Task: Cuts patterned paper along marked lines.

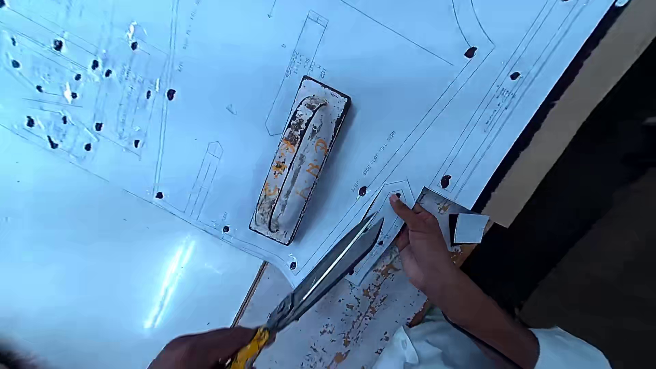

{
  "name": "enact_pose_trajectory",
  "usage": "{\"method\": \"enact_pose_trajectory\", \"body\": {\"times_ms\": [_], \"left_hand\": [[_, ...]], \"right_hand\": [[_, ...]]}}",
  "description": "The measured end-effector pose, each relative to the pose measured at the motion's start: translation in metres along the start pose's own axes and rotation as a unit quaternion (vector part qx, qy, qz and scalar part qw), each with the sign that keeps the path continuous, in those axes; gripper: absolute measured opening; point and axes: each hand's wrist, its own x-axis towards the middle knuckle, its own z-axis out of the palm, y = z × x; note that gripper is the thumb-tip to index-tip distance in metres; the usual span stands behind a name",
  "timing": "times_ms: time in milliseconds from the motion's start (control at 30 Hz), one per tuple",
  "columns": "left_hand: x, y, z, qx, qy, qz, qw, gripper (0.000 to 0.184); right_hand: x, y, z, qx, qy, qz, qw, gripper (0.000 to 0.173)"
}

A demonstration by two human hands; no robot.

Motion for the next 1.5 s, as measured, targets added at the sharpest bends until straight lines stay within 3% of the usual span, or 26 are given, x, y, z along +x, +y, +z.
{"method": "enact_pose_trajectory", "body": {"times_ms": [267,367,467,533,667,733,1033,1300,1500], "left_hand": [[0.049,-0.024,-0.029,0.134,0.060,0.025,0.989,0.030],[0.043,0.012,-0.046,0.260,0.096,0.009,0.961,0.033],[0.037,0.025,-0.048,0.402,0.166,0.025,0.900,0.032],[0.037,0.028,-0.047,0.409,0.178,0.022,0.895,0.024],[0.038,0.029,-0.057,0.204,0.064,-0.074,0.974,0.028],[0.043,0.029,-0.064,0.139,-0.005,-0.100,0.985,0.031],[0.077,0.062,-0.090,0.124,-0.143,-0.126,0.974,0.029],[0.114,0.075,-0.106,0.134,-0.196,-0.176,0.955,0.032],[0.127,0.055,-0.130,0.155,-0.251,-0.152,0.943,0.028]], "right_hand": [[-0.002,0.002,-0.002,0.021,-0.016,-0.008,1.000,0.023],[-0.006,0.000,0.000,0.028,-0.016,0.003,0.999,0.022],[-0.005,-0.002,0.001,0.038,0.003,0.026,0.999,0.019],[-0.001,-0.003,0.001,0.033,0.007,0.034,0.999,0.017],[0.002,0.001,-0.005,0.016,-0.002,0.038,0.999,0.017],[0.004,0.001,-0.006,0.006,-0.004,0.034,0.999,0.016],[0.005,0.003,-0.008,-0.012,-0.009,0.027,1.000,0.012],[0.005,0.002,-0.009,-0.012,-0.006,0.030,0.999,0.010],[0.006,0.000,-0.010,-0.009,-0.008,0.046,0.999,0.010]]}}
